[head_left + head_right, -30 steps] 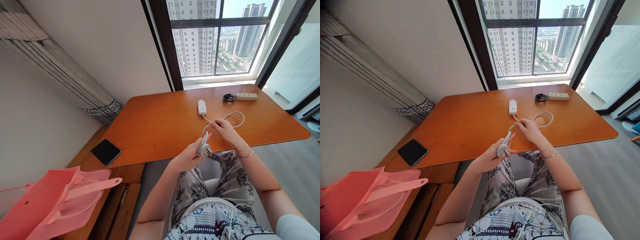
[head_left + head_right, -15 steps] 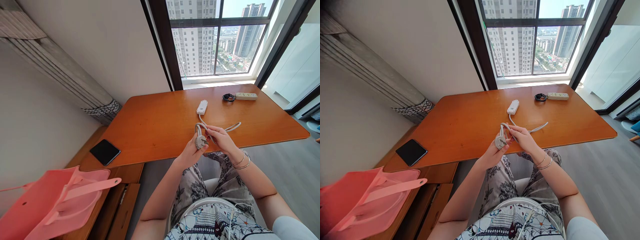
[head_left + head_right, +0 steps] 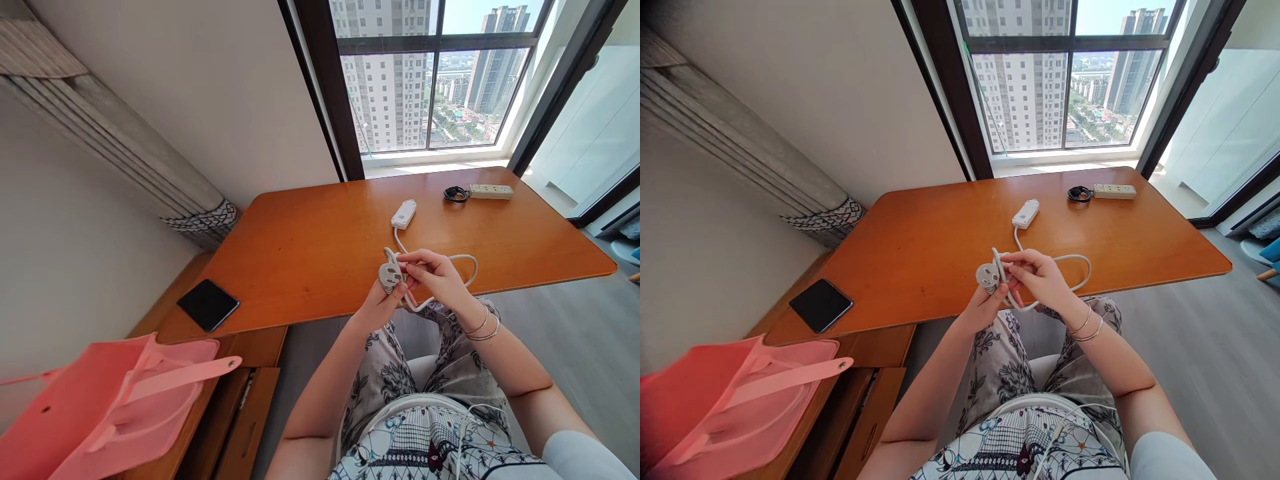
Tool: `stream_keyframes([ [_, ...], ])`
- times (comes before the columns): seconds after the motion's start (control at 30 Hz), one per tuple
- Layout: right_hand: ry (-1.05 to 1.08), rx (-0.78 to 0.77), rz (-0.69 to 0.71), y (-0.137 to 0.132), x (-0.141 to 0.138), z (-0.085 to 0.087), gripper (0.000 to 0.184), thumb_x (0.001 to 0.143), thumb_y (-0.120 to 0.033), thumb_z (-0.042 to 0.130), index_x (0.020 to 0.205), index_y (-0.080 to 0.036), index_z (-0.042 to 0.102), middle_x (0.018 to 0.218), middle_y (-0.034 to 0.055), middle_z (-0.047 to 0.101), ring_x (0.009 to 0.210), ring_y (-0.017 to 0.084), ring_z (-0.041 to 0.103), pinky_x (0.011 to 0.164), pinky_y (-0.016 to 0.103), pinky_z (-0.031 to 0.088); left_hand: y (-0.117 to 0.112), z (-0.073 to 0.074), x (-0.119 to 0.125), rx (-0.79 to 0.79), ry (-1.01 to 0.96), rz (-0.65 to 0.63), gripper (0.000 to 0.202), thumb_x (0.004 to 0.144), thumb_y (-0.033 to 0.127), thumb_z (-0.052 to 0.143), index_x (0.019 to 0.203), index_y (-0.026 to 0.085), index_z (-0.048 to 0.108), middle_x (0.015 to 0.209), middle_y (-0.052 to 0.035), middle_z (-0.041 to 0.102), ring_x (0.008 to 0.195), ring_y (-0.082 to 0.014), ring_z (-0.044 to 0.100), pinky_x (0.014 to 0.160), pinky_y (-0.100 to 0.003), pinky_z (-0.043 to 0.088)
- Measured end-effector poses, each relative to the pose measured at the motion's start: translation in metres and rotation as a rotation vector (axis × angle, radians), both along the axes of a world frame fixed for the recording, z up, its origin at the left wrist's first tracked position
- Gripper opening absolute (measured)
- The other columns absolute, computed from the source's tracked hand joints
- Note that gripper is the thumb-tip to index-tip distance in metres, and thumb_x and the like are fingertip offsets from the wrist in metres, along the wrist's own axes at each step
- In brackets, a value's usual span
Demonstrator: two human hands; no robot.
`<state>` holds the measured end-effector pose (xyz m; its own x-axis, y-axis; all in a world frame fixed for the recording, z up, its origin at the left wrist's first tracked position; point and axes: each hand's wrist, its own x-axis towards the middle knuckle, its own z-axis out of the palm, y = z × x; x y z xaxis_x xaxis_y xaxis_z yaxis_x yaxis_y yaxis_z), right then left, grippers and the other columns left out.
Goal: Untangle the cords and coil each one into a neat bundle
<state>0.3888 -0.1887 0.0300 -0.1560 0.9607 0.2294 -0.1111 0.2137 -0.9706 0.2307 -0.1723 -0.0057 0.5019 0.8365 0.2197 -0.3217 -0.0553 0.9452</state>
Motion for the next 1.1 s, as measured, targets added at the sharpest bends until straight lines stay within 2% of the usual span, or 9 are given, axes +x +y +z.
stream_keyframes([
  [0.1, -0.084, 0.160, -0.178, -0.003, -0.002, -0.007, 0.023, 0.086, -0.043, 0.073, 0.096, -0.022, 0.076, 0.091, 0.0057, 0.063, 0.071, 0.015, 0.061, 0.064, 0.031, 0.053, 0.003, 0.003, -0.003, -0.016, -0.006, -0.047, 0.047, 0.083, 0.064, 0.069, 0.091, 0.018, 0.061, 0.056, 0.0009, 0.061, 0.049, -0.0126, 0.055, 0.053, -0.026, 0.044],
  [0.23, -0.181, 0.257, -0.411, 0.000, 0.001, -0.014, 0.028, 0.086, -0.042, 0.071, 0.108, -0.025, 0.073, 0.107, 0.0085, 0.061, 0.085, 0.019, 0.059, 0.077, 0.035, 0.053, 0.005, 0.006, -0.007, -0.090, -0.058, -0.065, 0.045, 0.079, 0.059, 0.076, 0.084, 0.019, 0.058, 0.060, 0.0016, 0.062, 0.043, -0.0084, 0.047, 0.048, -0.024, 0.038],
  [0.3, -0.149, 0.225, -0.344, 0.007, 0.005, -0.015, 0.046, 0.083, -0.047, 0.074, 0.124, -0.027, 0.066, 0.126, 0.0103, 0.058, 0.107, 0.023, 0.059, 0.091, 0.038, 0.052, 0.004, 0.008, -0.008, -0.139, -0.117, -0.131, 0.048, 0.076, 0.060, 0.078, 0.079, 0.019, 0.054, 0.068, -0.0009, 0.067, 0.041, -0.0079, 0.047, 0.046, -0.024, 0.037],
  [0.37, -0.076, 0.130, -0.121, 0.014, 0.009, -0.016, 0.062, 0.082, -0.053, 0.075, 0.136, -0.028, 0.057, 0.138, 0.0099, 0.056, 0.121, 0.025, 0.056, 0.100, 0.038, 0.050, 0.004, 0.011, -0.009, -0.171, -0.169, -0.207, 0.051, 0.074, 0.061, 0.079, 0.076, 0.019, 0.049, 0.074, -0.0035, 0.070, 0.040, -0.0092, 0.050, 0.045, -0.025, 0.039],
  [0.5, -0.016, -0.088, 0.267, 0.027, 0.008, -0.023, 0.058, 0.084, -0.064, 0.070, 0.120, -0.020, 0.063, 0.101, 0.0054, 0.070, 0.091, 0.019, 0.066, 0.084, 0.032, 0.054, 0.003, 0.011, -0.013, -0.200, -0.263, -0.263, 0.050, 0.074, 0.057, 0.080, 0.079, 0.020, 0.047, 0.078, -0.0048, 0.074, 0.042, -0.0119, 0.056, 0.043, -0.024, 0.040],
  [0.6, -0.018, -0.151, 0.249, 0.030, 0.005, -0.028, 0.056, 0.078, -0.070, 0.072, 0.097, -0.017, 0.064, 0.067, -0.0022, 0.063, 0.059, 0.013, 0.058, 0.057, 0.024, 0.047, 0.002, 0.009, -0.017, -0.235, -0.282, -0.256, 0.046, 0.076, 0.053, 0.081, 0.085, 0.021, 0.049, 0.074, -0.0031, 0.073, 0.046, -0.0141, 0.061, 0.045, -0.023, 0.041],
  [0.7, -0.011, -0.186, 0.207, 0.031, 0.001, -0.029, 0.060, 0.075, -0.078, 0.070, 0.081, -0.019, 0.059, 0.050, -0.0057, 0.054, 0.045, 0.013, 0.053, 0.044, 0.023, 0.039, -0.002, 0.008, -0.017, -0.239, -0.301, -0.253, 0.044, 0.077, 0.052, 0.081, 0.090, 0.021, 0.052, 0.057, 0.0025, 0.065, 0.044, -0.0143, 0.059, 0.048, -0.024, 0.041],
  [0.9, 0.128, -0.292, 0.183, 0.028, -0.007, -0.026, 0.071, 0.073, -0.090, 0.058, 0.058, -0.024, 0.040, 0.040, -0.0049, 0.042, 0.040, 0.013, 0.045, 0.044, 0.026, 0.039, -0.007, 0.010, -0.011, -0.217, -0.304, -0.355, 0.045, 0.075, 0.054, 0.081, 0.092, 0.021, 0.056, 0.036, 0.0118, 0.032, 0.034, -0.0119, 0.041, 0.048, -0.027, 0.033],
  [1.1, 0.512, -0.396, 0.276, 0.019, -0.008, -0.017, 0.049, 0.083, -0.066, 0.069, 0.070, -0.022, 0.053, 0.047, -0.0111, 0.020, 0.043, 0.009, 0.022, 0.053, 0.024, 0.044, -0.004, 0.020, -0.009, -0.247, -0.378, -0.098, 0.057, 0.065, 0.052, 0.089, 0.070, 0.021, 0.041, 0.043, 0.0114, 0.026, 0.046, -0.0094, 0.038, 0.065, -0.029, 0.042],
])
